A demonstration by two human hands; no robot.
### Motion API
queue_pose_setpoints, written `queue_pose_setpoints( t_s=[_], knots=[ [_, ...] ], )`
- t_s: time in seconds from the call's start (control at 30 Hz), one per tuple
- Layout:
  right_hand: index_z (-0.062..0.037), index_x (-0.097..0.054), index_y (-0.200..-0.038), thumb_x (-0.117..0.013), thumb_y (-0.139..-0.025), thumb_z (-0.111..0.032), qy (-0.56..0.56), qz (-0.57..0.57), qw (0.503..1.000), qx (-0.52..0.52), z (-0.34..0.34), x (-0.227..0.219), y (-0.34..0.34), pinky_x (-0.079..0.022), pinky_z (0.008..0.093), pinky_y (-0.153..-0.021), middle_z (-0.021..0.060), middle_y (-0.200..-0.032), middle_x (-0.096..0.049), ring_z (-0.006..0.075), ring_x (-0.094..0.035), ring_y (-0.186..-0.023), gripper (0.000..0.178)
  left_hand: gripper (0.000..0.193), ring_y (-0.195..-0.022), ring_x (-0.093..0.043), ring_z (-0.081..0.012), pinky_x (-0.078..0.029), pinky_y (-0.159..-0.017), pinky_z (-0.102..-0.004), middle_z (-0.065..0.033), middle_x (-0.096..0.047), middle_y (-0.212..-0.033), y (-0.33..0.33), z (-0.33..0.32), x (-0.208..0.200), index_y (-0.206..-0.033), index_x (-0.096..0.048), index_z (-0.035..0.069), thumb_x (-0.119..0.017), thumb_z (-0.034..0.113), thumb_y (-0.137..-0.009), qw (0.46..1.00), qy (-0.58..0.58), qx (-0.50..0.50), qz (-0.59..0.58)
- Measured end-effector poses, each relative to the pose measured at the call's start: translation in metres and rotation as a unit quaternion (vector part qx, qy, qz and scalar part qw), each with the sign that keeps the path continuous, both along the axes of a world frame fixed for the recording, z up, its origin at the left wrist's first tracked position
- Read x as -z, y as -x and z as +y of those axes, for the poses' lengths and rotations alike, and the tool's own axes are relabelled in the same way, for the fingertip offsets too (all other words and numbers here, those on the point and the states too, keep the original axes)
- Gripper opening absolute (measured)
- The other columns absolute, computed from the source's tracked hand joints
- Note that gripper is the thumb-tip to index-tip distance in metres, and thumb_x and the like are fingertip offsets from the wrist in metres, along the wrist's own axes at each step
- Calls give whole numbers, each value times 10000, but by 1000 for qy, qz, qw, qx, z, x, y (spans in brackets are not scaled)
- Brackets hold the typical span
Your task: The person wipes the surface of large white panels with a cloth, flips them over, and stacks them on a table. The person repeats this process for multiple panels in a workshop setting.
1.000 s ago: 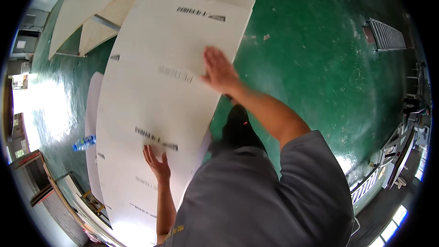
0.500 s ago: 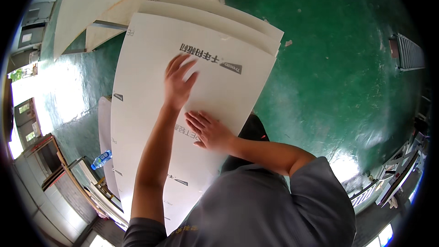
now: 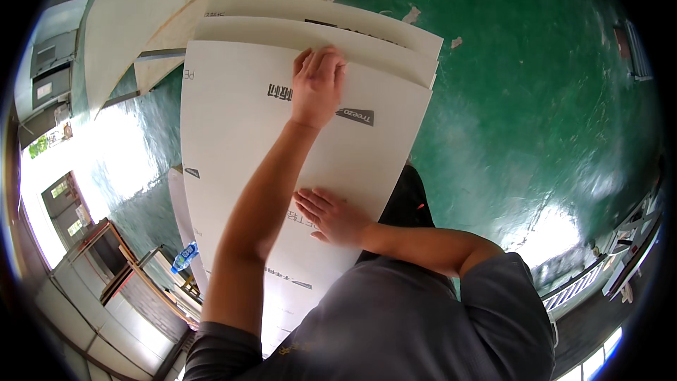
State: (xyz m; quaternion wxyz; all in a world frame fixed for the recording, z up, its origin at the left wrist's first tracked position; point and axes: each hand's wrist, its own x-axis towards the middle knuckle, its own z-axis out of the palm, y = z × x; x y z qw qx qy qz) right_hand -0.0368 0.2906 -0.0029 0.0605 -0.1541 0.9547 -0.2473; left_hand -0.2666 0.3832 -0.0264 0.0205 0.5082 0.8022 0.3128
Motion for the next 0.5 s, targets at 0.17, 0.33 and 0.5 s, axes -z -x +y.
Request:
queue_pose_setpoints(
  t_s=[0.17,0.33,0.5],
  knots=[
    [1,-362,-1541,-461,-989,-543,-45,23,999,-17,1,-12,0,-107,462,-1255,122,-1656,-275,262,-215,-1541,781,82,-880,-642,-335,-507,-777,-486,-110,-659,-914,97,15,4,-903,-592,91,-574,148,-960,975,124,-182,23],
    [-3,-350,-1548,-443,-1000,-533,-38,16,999,-6,0,-4,0,-95,453,-1257,114,-1660,-270,256,-207,-1542,768,61,-779,-690,-233,-554,-699,-334,-97,-717,-925,112,9,-29,-964,-708,97,-689,123,-912,1000,20,-15,6],
    [0,-404,-1514,-476,-990,-512,-31,16,999,-11,1,-9,2,-107,454,-1252,121,-1644,-299,261,-222,-1535,736,179,-1051,-653,-262,-503,-967,-385,-68,-736,-1016,52,-8,-21,-943,-753,64,-789,67,-768,985,-3,128,-119]
  ],
)
